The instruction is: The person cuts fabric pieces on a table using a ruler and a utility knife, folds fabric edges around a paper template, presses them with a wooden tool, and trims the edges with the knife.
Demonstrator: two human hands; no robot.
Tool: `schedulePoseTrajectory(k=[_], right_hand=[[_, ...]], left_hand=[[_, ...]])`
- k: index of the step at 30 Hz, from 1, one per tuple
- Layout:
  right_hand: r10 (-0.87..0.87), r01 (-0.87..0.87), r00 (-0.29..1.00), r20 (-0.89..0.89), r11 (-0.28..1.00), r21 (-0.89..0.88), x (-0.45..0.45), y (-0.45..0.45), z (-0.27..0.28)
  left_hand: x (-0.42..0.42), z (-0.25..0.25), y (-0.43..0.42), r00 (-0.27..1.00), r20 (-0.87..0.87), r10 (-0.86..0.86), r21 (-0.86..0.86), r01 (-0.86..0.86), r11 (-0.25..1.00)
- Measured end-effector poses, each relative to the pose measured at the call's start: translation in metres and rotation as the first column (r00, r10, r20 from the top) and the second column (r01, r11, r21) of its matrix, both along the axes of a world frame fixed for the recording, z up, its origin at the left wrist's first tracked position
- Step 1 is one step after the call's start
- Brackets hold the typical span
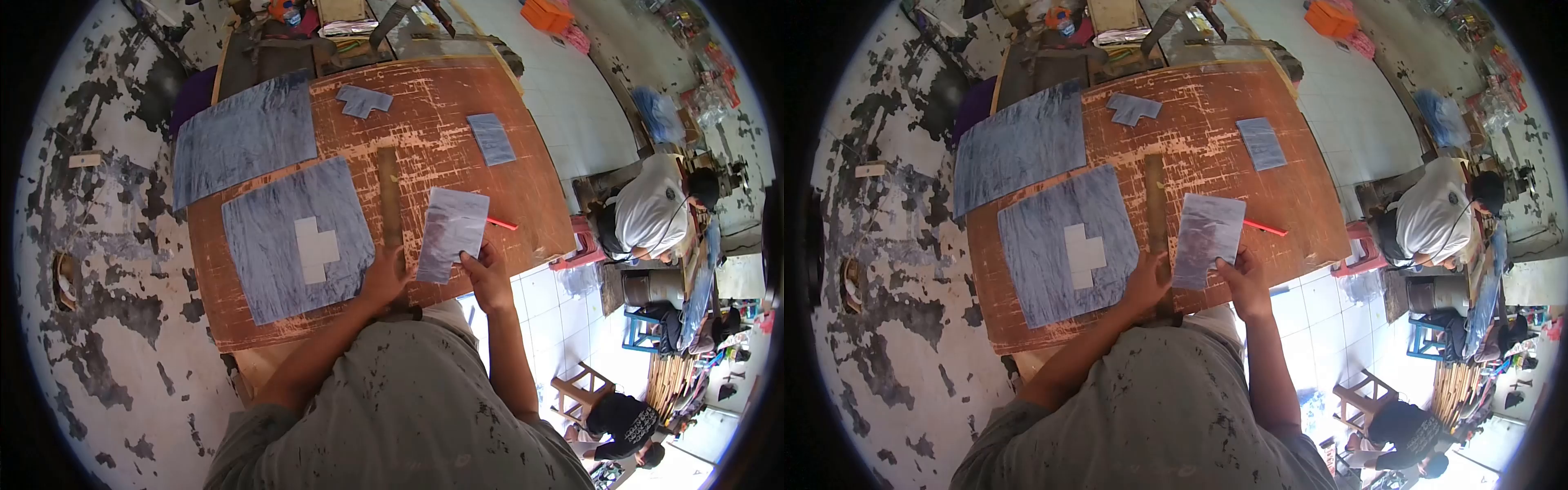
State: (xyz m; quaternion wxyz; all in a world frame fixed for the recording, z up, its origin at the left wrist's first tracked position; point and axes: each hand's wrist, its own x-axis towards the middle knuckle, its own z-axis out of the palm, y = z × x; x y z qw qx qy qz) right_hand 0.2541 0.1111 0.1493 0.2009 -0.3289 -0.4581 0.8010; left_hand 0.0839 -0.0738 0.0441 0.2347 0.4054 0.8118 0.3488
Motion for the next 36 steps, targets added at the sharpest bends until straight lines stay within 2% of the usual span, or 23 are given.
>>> schedulePoseTrajectory(k=[1, 2, 3, 5, 7, 8, 9, 11, 13, 15, 17, 19, 20, 23, 26, 29, 30, 32, 36], right_hand=[[-0.009, 0.009, 1.000, -0.002, 1.000, -0.002, -0.002, -0.009, 0.011], [-0.042, 0.038, 0.996, -0.082, 0.998, -0.053, -0.002, -0.018, 0.023], [-0.076, 0.059, 0.984, -0.161, 0.993, -0.105, -0.003, -0.026, 0.031], [-0.055, 0.041, 0.982, -0.180, 0.996, -0.079, -0.009, -0.039, 0.036], [-0.104, 0.094, 0.979, -0.177, 0.994, -0.064, -0.016, -0.052, 0.040], [-0.015, 0.018, 0.988, -0.151, 1.000, 0.025, -0.016, -0.054, 0.044], [0.002, 0.001, 0.988, -0.152, 1.000, 0.022, -0.014, -0.056, 0.041], [-0.096, 0.076, 0.932, -0.348, 0.995, -0.069, -0.010, -0.055, 0.033], [-0.214, 0.143, 0.904, -0.370, 0.967, -0.209, -0.004, -0.036, 0.035], [-0.084, 0.099, 0.961, -0.264, 0.994, 0.046, 0.003, -0.023, 0.044], [-0.046, 0.069, 0.971, -0.236, 0.994, 0.090, 0.003, -0.021, 0.047], [0.035, -0.005, 0.992, -0.118, 0.971, 0.240, 0.002, -0.025, 0.067], [0.021, 0.004, 0.995, -0.098, 0.968, 0.253, -0.001, -0.027, 0.071], [0.040, -0.021, 0.997, -0.063, 0.959, 0.283, 0.000, -0.025, 0.069], [0.012, 0.012, 0.993, -0.117, 0.978, 0.209, -0.004, -0.030, 0.067], [-0.009, 0.028, 0.995, -0.097, 0.979, 0.201, -0.008, -0.033, 0.075], [-0.004, 0.024, 0.995, -0.097, 0.978, 0.205, -0.009, -0.033, 0.076], [0.003, 0.017, 0.997, -0.076, 0.964, 0.265, -0.010, -0.030, 0.077], [0.020, -0.014, 1.000, -0.017, 0.960, 0.278, -0.010, -0.029, 0.071]], left_hand=[[-0.009, 0.009, 0.001, 0.981, 0.188, -0.035, 0.100, 0.017, 0.995], [-0.015, 0.017, 0.000, 0.981, 0.189, -0.043, 0.095, 0.025, 0.995], [-0.022, 0.045, -0.001, 0.744, 0.667, -0.034, 0.174, -0.112, 0.978], [-0.022, 0.096, -0.005, 0.300, 0.951, -0.078, 0.164, -0.274, 0.948], [-0.013, 0.139, -0.008, 0.605, 0.778, -0.170, 0.374, -0.228, 0.899], [-0.016, 0.153, -0.011, 0.610, 0.777, -0.158, 0.372, -0.241, 0.896], [-0.023, 0.163, -0.012, 0.621, 0.776, -0.110, 0.332, -0.253, 0.909], [-0.035, 0.174, -0.017, 0.634, 0.772, -0.052, 0.293, -0.282, 0.914], [-0.045, 0.181, -0.024, 0.694, 0.720, 0.013, 0.310, -0.338, 0.889], [-0.049, 0.195, -0.033, 0.676, 0.736, 0.036, 0.306, -0.379, 0.873], [-0.053, 0.206, -0.042, 0.682, 0.730, 0.048, 0.281, -0.363, 0.888], [-0.062, 0.186, -0.052, 0.668, 0.744, 0.037, 0.291, -0.373, 0.881], [-0.065, 0.175, -0.056, 0.650, 0.760, 0.017, 0.300, -0.373, 0.878], [-0.059, 0.181, -0.061, 0.581, 0.812, -0.052, 0.354, -0.421, 0.835], [-0.049, 0.189, -0.063, 0.596, 0.802, 0.033, 0.306, -0.458, 0.835], [-0.048, 0.190, -0.067, 0.615, 0.788, 0.025, 0.335, -0.463, 0.821], [-0.047, 0.189, -0.069, 0.615, 0.788, 0.024, 0.339, -0.466, 0.817], [-0.048, 0.185, -0.073, 0.697, 0.716, 0.038, 0.377, -0.433, 0.819], [-0.047, 0.183, -0.077, 0.665, 0.746, 0.033, 0.372, -0.457, 0.808]])
